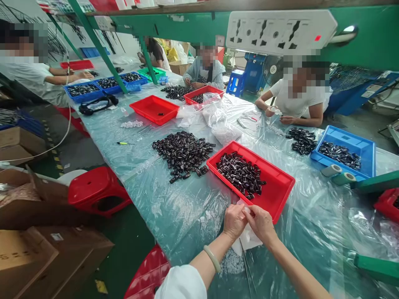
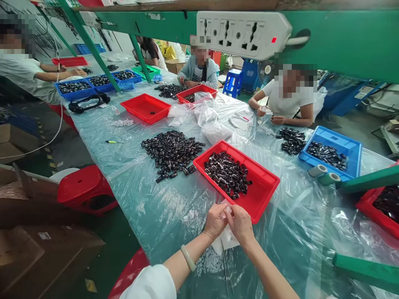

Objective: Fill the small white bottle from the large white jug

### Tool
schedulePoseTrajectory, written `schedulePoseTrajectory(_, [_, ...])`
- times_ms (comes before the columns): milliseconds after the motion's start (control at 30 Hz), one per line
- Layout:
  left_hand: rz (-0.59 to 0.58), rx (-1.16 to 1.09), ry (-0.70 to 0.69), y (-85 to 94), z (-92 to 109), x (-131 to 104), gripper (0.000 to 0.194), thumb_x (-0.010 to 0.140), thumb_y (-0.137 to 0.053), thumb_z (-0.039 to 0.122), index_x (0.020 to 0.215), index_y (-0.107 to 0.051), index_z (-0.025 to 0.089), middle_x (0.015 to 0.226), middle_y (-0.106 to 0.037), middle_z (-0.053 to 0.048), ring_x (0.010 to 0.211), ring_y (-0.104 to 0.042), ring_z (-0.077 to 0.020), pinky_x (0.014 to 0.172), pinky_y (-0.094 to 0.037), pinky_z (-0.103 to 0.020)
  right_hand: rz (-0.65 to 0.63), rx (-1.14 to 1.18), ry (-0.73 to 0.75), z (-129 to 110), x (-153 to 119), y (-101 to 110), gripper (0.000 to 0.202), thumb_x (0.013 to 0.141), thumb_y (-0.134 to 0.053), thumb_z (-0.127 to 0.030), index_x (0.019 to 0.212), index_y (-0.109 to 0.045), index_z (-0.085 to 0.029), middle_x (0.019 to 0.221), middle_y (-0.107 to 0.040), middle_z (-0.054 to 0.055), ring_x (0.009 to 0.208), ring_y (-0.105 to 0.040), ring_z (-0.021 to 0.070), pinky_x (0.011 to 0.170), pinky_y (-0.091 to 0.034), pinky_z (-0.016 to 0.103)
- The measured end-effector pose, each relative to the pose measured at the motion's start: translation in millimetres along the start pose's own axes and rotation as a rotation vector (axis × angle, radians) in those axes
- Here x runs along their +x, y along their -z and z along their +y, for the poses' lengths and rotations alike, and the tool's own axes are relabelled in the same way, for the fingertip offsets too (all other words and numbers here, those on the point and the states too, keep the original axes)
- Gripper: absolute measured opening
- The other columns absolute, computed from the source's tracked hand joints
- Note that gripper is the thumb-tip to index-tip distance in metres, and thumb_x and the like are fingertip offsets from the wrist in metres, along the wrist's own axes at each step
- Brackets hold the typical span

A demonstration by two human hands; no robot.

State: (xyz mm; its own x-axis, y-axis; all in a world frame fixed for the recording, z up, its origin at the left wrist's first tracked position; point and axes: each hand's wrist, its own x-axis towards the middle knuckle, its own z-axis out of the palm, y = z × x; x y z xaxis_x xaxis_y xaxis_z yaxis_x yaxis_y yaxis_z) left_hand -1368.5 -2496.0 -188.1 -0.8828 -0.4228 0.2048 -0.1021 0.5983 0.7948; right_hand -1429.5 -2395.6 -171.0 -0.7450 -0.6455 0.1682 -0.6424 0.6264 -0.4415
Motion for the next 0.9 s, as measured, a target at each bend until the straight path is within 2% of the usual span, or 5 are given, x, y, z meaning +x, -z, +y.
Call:
schedulePoseTrajectory(333, [0.004,-0.013,-0.032,-1.1,-2.6,-1.0,0.028,0.085,-0.049,0.040,0.090,-0.060,0.015,0.084,-0.064,-0.003,0.079,-0.059,-0.0147,0.074,-0.049,-0.034,-0.094,0.009,0.139,8.5,7.0,4.0,0.020,0.087,-0.050,-0.031,0.078,-0.055,-0.014,0.069,-0.053,-0.002,0.064,-0.053,0.0106,0.060,-0.045,0.027])
schedulePoseTrajectory(500, [-0.014,-0.019,-0.037,0.6,-0.6,-0.1,0.028,0.085,-0.049,0.040,0.089,-0.061,0.015,0.085,-0.064,-0.004,0.080,-0.059,-0.0149,0.075,-0.048,-0.035,-0.202,-0.013,0.212,1.5,12.9,20.2,0.012,0.086,-0.047,-0.019,0.079,-0.056,-0.014,0.071,-0.053,0.000,0.070,-0.051,0.0133,0.065,-0.042,0.027])
schedulePoseTrajectory(600, [-0.034,-0.024,-0.040,1.7,-0.7,0.1,0.029,0.084,-0.050,0.041,0.088,-0.061,0.015,0.083,-0.065,-0.004,0.080,-0.059,-0.0151,0.075,-0.048,-0.034,-0.279,-0.049,0.250,-5.0,18.4,33.8,0.016,0.084,-0.044,-0.014,0.081,-0.059,-0.016,0.075,-0.055,0.004,0.072,-0.050,0.0161,0.064,-0.039,0.027])
schedulePoseTrajectory(733, [-0.051,-0.033,-0.038,1.8,-1.8,-0.1,0.031,0.081,-0.053,0.043,0.089,-0.062,0.015,0.084,-0.066,-0.004,0.081,-0.060,-0.0163,0.075,-0.047,-0.034,-0.369,-0.103,0.297,-10.7,26.0,47.4,0.019,0.084,-0.043,-0.013,0.083,-0.061,-0.020,0.076,-0.057,0.004,0.074,-0.050,0.0173,0.063,-0.036,0.027])
schedulePoseTrajectory(900, [-0.060,-0.045,-0.041,1.4,-3.7,-1.2,0.035,0.079,-0.055,0.045,0.096,-0.062,0.015,0.090,-0.068,-0.007,0.084,-0.061,-0.0179,0.077,-0.047,-0.035,-0.432,-0.175,0.334,-8.3,30.7,53.7,0.014,0.082,-0.049,-0.013,0.083,-0.061,-0.022,0.080,-0.060,0.002,0.081,-0.052,0.0173,0.068,-0.034,0.028])
